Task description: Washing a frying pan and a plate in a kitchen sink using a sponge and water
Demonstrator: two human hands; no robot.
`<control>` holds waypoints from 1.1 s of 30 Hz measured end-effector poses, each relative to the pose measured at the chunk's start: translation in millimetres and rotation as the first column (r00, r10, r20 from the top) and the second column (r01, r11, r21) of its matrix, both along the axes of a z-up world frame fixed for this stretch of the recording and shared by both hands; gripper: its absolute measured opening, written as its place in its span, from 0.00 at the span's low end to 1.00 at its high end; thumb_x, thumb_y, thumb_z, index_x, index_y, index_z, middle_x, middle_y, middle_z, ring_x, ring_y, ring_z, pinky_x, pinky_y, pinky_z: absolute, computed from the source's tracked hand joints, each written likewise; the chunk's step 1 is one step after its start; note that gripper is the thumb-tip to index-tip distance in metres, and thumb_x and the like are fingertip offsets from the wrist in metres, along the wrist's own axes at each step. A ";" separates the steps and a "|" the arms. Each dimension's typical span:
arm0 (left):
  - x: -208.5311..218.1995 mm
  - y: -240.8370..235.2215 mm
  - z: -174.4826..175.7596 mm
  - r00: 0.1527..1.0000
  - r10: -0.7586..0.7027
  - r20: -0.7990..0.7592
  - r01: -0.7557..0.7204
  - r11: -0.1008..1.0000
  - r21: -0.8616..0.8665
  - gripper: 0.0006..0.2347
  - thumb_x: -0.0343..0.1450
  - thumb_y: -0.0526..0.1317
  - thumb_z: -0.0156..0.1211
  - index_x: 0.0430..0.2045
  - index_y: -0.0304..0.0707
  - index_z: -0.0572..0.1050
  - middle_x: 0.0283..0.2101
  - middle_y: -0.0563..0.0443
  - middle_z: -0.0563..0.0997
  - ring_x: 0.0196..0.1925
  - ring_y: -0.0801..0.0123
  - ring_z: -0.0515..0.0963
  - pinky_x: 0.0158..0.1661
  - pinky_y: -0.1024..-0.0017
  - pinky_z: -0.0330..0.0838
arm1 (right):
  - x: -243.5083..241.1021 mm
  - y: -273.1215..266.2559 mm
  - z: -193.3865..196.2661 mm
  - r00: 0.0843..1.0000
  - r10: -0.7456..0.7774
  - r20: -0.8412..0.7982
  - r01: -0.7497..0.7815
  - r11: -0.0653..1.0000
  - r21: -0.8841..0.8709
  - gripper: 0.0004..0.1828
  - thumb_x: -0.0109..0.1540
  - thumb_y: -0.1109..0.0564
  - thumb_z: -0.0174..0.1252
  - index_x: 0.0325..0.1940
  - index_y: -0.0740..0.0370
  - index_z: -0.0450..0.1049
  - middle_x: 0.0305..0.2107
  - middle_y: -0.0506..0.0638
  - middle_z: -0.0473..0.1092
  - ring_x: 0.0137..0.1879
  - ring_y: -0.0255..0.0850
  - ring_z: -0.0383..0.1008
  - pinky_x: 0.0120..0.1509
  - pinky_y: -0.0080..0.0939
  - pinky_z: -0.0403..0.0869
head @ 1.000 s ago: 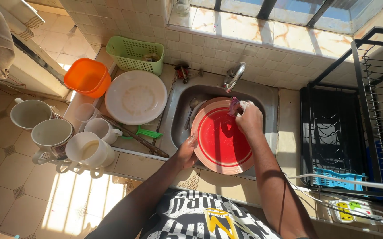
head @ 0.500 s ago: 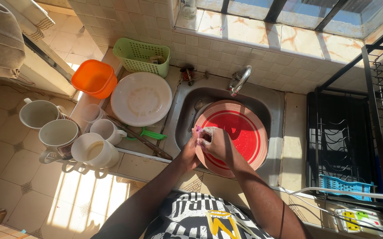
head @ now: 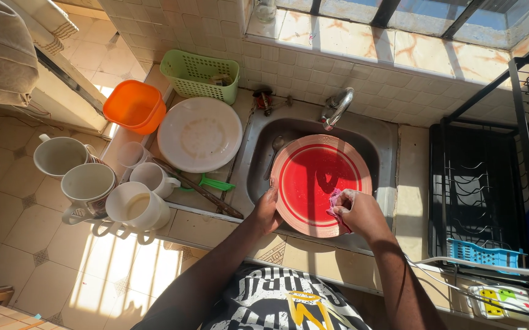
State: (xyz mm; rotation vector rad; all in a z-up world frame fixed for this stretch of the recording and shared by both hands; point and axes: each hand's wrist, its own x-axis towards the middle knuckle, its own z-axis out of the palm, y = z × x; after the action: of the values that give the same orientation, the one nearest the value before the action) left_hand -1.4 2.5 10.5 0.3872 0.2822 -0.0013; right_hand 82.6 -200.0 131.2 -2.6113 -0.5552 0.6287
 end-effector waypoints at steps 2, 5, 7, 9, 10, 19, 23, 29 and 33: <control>-1.7 -0.4 -4.1 1.000 -0.016 -0.009 0.016 1.000 -0.021 0.26 0.77 0.58 0.47 0.63 0.39 0.67 0.58 0.35 0.77 0.54 0.45 0.81 0.60 0.47 0.71 | 19.2 -4.3 -5.6 0.999 -0.038 0.018 0.039 0.999 -0.011 0.07 0.59 0.55 0.65 0.38 0.58 0.82 0.33 0.60 0.80 0.47 0.60 0.81 0.52 0.55 0.76; -2.2 0.9 4.1 1.000 -0.012 0.001 0.012 1.000 -0.024 0.26 0.76 0.58 0.48 0.63 0.39 0.67 0.56 0.35 0.78 0.53 0.45 0.82 0.59 0.47 0.72 | 54.0 6.1 -23.8 0.984 -0.118 0.135 0.115 0.993 0.034 0.06 0.60 0.53 0.67 0.38 0.55 0.82 0.32 0.57 0.78 0.43 0.57 0.81 0.47 0.51 0.77; -4.9 0.2 11.7 0.999 -0.017 -0.030 0.016 1.000 -0.018 0.26 0.77 0.57 0.48 0.63 0.38 0.68 0.56 0.35 0.78 0.54 0.45 0.81 0.60 0.47 0.71 | 66.0 25.9 -25.9 0.970 -0.129 0.207 0.111 0.989 0.094 0.07 0.62 0.54 0.64 0.43 0.55 0.80 0.38 0.59 0.77 0.49 0.61 0.80 0.54 0.56 0.77; -6.7 0.0 20.6 0.999 -0.023 -0.029 0.023 1.000 -0.002 0.26 0.76 0.58 0.48 0.62 0.39 0.68 0.54 0.36 0.79 0.50 0.48 0.82 0.57 0.50 0.74 | 56.0 53.1 -23.6 0.971 -0.093 0.220 0.079 0.994 0.072 0.08 0.62 0.52 0.63 0.43 0.54 0.80 0.39 0.60 0.76 0.50 0.62 0.79 0.55 0.59 0.76; -7.8 -0.1 24.9 0.999 -0.023 -0.031 0.023 1.000 0.014 0.26 0.76 0.59 0.48 0.61 0.39 0.68 0.51 0.37 0.80 0.47 0.51 0.83 0.54 0.53 0.77 | 51.0 66.6 -22.6 0.972 -0.051 0.231 0.041 0.998 0.049 0.09 0.62 0.51 0.62 0.43 0.54 0.80 0.40 0.61 0.76 0.50 0.64 0.78 0.57 0.62 0.76; -11.3 7.7 53.5 1.000 -0.024 -0.014 0.024 0.998 -0.054 0.26 0.74 0.62 0.48 0.57 0.42 0.71 0.42 0.40 0.82 0.33 0.63 0.81 0.40 0.69 0.82 | -39.5 78.3 -41.3 0.976 0.193 0.102 -0.208 0.963 0.168 0.06 0.64 0.50 0.58 0.42 0.50 0.73 0.40 0.53 0.72 0.51 0.59 0.79 0.54 0.57 0.78; -3.5 4.9 29.3 0.999 0.033 -0.030 -0.033 0.999 -0.022 0.28 0.75 0.60 0.49 0.61 0.37 0.69 0.54 0.34 0.79 0.51 0.46 0.82 0.57 0.49 0.74 | -33.5 38.1 -48.4 0.992 0.121 0.019 -0.122 0.991 0.060 0.08 0.64 0.48 0.58 0.46 0.46 0.74 0.42 0.51 0.73 0.52 0.55 0.79 0.58 0.56 0.78; 2.8 3.8 -0.5 0.997 -0.008 -0.072 0.007 1.000 -0.013 0.26 0.76 0.58 0.49 0.62 0.38 0.69 0.56 0.34 0.78 0.54 0.44 0.81 0.58 0.46 0.73 | 17.9 2.7 -47.3 0.989 -0.082 0.121 0.096 0.989 -0.109 0.08 0.64 0.49 0.56 0.45 0.49 0.74 0.44 0.54 0.73 0.52 0.59 0.79 0.59 0.59 0.76; -0.6 3.9 8.9 0.995 -0.063 -0.084 0.062 0.998 -0.011 0.26 0.76 0.59 0.49 0.61 0.38 0.70 0.56 0.34 0.79 0.54 0.45 0.81 0.59 0.46 0.72 | 59.7 20.2 -43.0 0.914 -0.211 0.346 0.231 0.973 -0.018 0.09 0.64 0.56 0.55 0.47 0.59 0.73 0.42 0.61 0.71 0.46 0.66 0.79 0.52 0.62 0.78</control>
State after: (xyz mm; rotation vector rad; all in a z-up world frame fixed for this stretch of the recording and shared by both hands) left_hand -2.0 6.4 19.4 0.3881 0.3532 -0.0801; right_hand 142.3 -179.8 88.1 -2.8028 -0.3326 0.1182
